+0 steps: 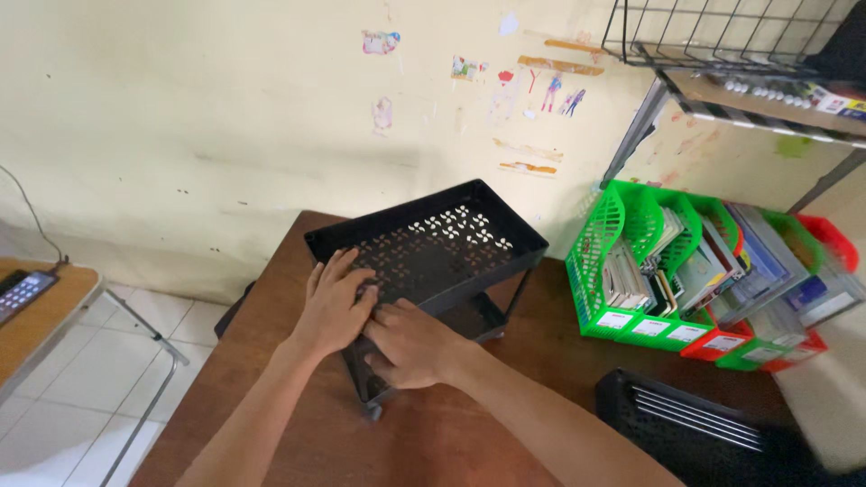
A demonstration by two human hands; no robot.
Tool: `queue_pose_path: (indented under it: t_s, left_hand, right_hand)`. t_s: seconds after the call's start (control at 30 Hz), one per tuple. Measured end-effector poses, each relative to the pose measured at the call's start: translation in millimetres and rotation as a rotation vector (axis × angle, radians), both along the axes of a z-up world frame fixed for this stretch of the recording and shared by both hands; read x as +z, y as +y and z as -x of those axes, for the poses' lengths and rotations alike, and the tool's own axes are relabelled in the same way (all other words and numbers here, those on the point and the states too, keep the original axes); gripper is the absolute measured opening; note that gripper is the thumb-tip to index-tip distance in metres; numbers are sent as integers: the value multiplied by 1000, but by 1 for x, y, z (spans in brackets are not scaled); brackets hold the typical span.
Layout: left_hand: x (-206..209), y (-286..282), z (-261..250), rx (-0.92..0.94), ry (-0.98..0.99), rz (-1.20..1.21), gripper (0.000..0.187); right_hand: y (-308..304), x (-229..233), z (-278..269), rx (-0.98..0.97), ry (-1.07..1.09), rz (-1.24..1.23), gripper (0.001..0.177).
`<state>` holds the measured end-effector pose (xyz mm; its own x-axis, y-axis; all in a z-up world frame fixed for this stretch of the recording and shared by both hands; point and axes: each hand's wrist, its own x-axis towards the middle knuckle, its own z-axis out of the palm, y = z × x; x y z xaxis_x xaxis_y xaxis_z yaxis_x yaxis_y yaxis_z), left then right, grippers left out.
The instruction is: The person assembles a black plastic two-tier rolling shelf by inserting vertical poles into the base and trays, then securing them with small black caps. The person handles the trays, poles, and caps by hand on a wooden table.
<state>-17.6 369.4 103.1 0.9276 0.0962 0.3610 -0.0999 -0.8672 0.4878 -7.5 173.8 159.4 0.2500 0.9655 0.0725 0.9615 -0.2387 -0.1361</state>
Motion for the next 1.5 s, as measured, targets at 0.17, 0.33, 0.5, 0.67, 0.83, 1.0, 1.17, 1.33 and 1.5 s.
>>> queue_pose_path:
  t_s: [0.17, 0.33, 0.5, 0.67, 0.83, 1.0, 1.17, 1.33, 1.5]
  left_hand:
    - [3, 19, -26, 53, 30, -112, 57]
    - [34, 45, -42, 197, 19, -415, 46]
    - [44, 33, -39, 94, -53, -351, 29]
    - [28, -12, -36, 15, -155, -177, 42]
    - [9, -3, -36, 89, -243, -259, 35]
    - [11, 15, -44, 80, -140, -174, 35]
    - [12, 23, -45, 62, -105, -186, 33]
    - [23, 24, -46, 13, -63, -156, 29]
    - [83, 18, -57, 69, -241, 15, 29]
  right_hand:
    - [-4, 16, -30, -42, 89, -99, 45]
    - [-30, 15, -84, -397, -92, -257, 45]
    - [-61, -2, -105, -579, -203, -210, 44]
    - [-62, -8, -102, -733, -3, -164, 51]
    - [-55, -20, -86, -669, 11, -154, 55]
    - [-64, -11, -88, -560, -84, -188, 49]
    - [-74, 18, -94, -653, -292, -458, 32]
    - [-65, 57, -96, -546, -354, -665, 39]
    - [-47, 89, -87, -437, -376, -769, 44]
